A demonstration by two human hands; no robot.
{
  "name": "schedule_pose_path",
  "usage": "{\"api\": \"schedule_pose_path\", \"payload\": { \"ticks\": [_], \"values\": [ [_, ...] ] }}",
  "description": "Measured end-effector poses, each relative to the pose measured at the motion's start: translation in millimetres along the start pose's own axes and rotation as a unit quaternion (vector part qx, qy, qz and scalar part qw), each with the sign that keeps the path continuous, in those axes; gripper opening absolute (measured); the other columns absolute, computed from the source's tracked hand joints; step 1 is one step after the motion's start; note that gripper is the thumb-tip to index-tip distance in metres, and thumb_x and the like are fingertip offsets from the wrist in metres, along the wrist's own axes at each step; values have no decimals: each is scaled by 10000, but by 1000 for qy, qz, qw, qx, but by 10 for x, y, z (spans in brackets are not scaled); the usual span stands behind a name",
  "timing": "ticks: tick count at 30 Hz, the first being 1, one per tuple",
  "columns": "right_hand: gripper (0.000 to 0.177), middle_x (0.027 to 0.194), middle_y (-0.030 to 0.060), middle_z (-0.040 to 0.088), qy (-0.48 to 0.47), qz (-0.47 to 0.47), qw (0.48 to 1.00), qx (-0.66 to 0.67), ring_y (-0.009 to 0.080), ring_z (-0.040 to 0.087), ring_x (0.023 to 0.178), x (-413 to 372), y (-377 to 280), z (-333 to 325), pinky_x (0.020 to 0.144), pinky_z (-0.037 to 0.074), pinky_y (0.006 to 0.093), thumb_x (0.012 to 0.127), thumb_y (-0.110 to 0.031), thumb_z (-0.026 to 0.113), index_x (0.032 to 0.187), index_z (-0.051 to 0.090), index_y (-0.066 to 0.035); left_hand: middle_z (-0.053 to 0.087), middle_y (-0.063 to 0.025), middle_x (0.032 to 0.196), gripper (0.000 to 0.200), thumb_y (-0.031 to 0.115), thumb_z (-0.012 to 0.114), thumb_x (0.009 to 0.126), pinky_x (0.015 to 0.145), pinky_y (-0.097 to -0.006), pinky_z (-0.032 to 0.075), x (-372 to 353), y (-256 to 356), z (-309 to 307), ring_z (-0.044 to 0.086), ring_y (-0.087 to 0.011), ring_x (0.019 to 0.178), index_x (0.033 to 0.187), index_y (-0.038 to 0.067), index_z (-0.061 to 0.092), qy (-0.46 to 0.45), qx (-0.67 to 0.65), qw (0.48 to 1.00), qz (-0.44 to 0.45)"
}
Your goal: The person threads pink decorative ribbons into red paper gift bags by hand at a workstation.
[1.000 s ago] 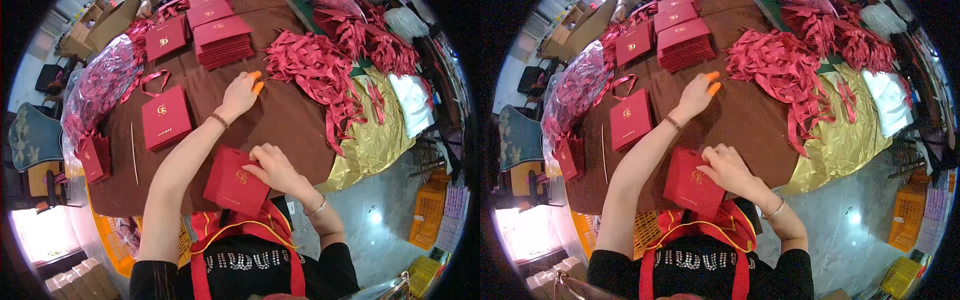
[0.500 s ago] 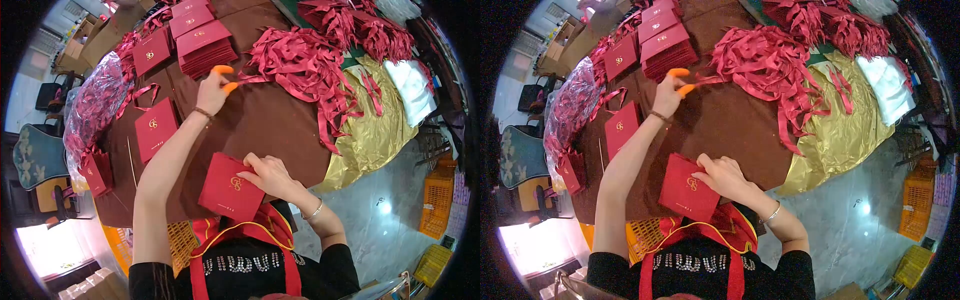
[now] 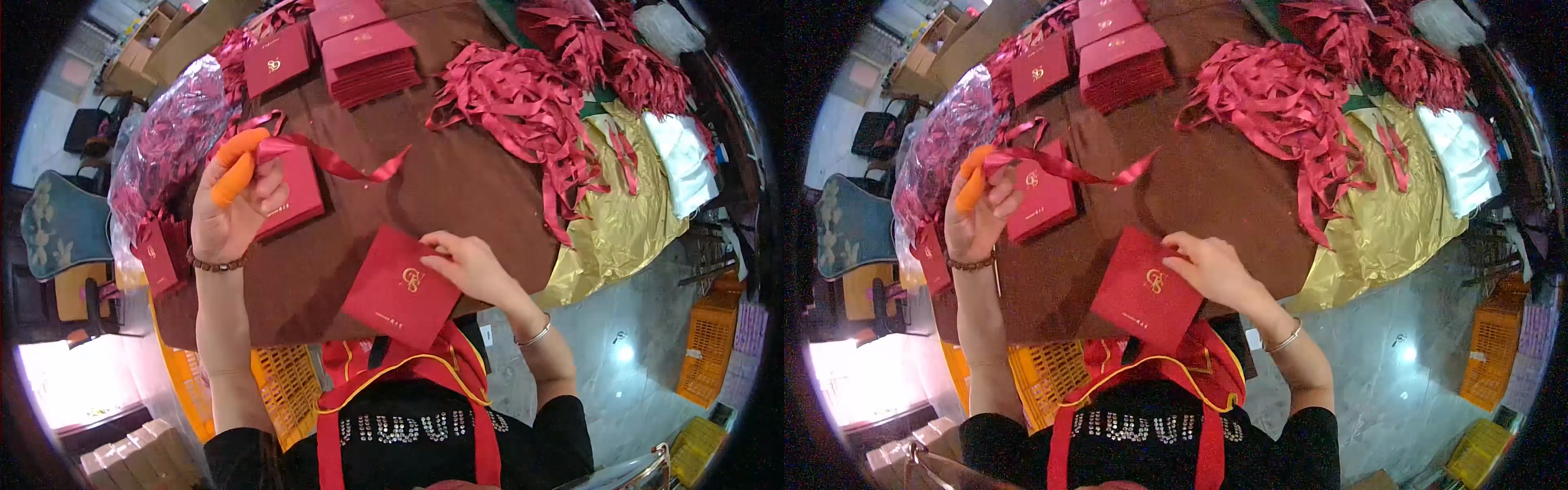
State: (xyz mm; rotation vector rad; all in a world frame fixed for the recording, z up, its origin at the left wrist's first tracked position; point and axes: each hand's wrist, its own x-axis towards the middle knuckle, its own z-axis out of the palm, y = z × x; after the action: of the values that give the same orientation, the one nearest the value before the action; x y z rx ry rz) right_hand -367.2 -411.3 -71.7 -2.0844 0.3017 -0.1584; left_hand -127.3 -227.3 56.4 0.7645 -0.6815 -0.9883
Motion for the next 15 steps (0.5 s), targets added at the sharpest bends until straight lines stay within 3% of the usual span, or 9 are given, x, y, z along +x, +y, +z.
{"api": "schedule_pose_path", "payload": {
  "ticks": [2, 5, 6, 8, 9, 11, 12, 14, 15],
  "values": [
    [264, 759, 133, 642, -14, 21, 998, 54, 161, 602, 656, 4, -70, -58, 616, 463, 287, 844, -150, 601, 1069, 582, -13, 579, -67, 949, 338, 105, 524, 892, 607, -265, 360, -178, 37, -4, 438, -135, 707, 1215, 5, 533, 29, 13, 999, 19],
    [273, 755, 104, 638, -41, 34, 997, 57, 109, 576, 686, 7, -89, -114, 640, 459, 262, 858, -133, 585, 1096, 574, 1, 591, -94, 1027, 325, 68, 551, 853, 700, -302, 397, -475, 148, -28, 529, -171, 852, 1166, -17, 562, 140, 196, 961, 134],
    [275, 765, 85, 635, -49, 52, 995, 77, 98, 565, 701, 4, -94, -116, 656, 456, 253, 865, -132, 578, 1101, 571, 7, 590, -94, 1011, 295, 54, 557, 837, 730, -310, 403, -532, 190, 11, 532, -169, 852, 1120, -27, 579, 136, 272, 936, 177],
    [276, 774, 66, 632, -60, 72, 991, 94, 86, 554, 717, 12, -107, -123, 672, 454, 244, 872, -132, 570, 1107, 568, 13, 596, -105, 966, 287, -19, 580, 790, 725, -287, 418, -720, 344, 50, 543, -168, 831, 1077, -19, 597, 104, 389, 902, 158],
    [275, 792, 55, 634, -64, 78, 991, 91, 83, 555, 735, 28, -119, -121, 680, 453, 241, 877, -131, 566, 1110, 568, 14, 596, -105, 966, 287, -19, 580, 790, 725, -287, 418, -754, 365, 92, 543, -168, 831, 1077, -19, 597, 109, 388, 902, 156],
    [262, 816, 38, 635, -71, 96, 988, 102, 74, 550, 752, 60, -91, -80, 688, 450, 239, 884, -133, 561, 1103, 572, 10, 602, -111, 901, 327, -78, 622, 728, 695, -271, 437, -769, 350, 209, 563, -173, 805, 1043, 11, 618, 11, 496, 861, 115],
    [262, 816, 38, 635, -77, 93, 987, 102, 74, 550, 752, 73, -95, -69, 688, 450, 239, 884, -133, 561, 1103, 572, 10, 614, -104, 859, 360, -105, 645, 690, 671, -264, 454, -720, 256, 308, 587, -179, 792, 1023, 31, 631, 22, 515, 853, 86],
    [252, 817, 37, 636, -68, 96, 991, 62, 71, 550, 750, 87, -124, -58, 687, 453, 238, 882, -132, 566, 1091, 578, 6, 622, -129, 864, 260, -59, 612, 732, 667, -288, 483, -538, 102, 357, 618, -244, 796, 982, 8, 637, -41, 689, 723, -44],
    [252, 817, 37, 636, -71, 93, 991, 62, 71, 550, 750, 90, -127, -52, 687, 453, 238, 882, -132, 566, 1091, 578, 6, 615, -118, 813, 253, -58, 621, 724, 661, -338, 490, -532, -170, 212, 602, -265, 749, 959, 31, 651, -63, 679, 731, -6]
  ]
}}
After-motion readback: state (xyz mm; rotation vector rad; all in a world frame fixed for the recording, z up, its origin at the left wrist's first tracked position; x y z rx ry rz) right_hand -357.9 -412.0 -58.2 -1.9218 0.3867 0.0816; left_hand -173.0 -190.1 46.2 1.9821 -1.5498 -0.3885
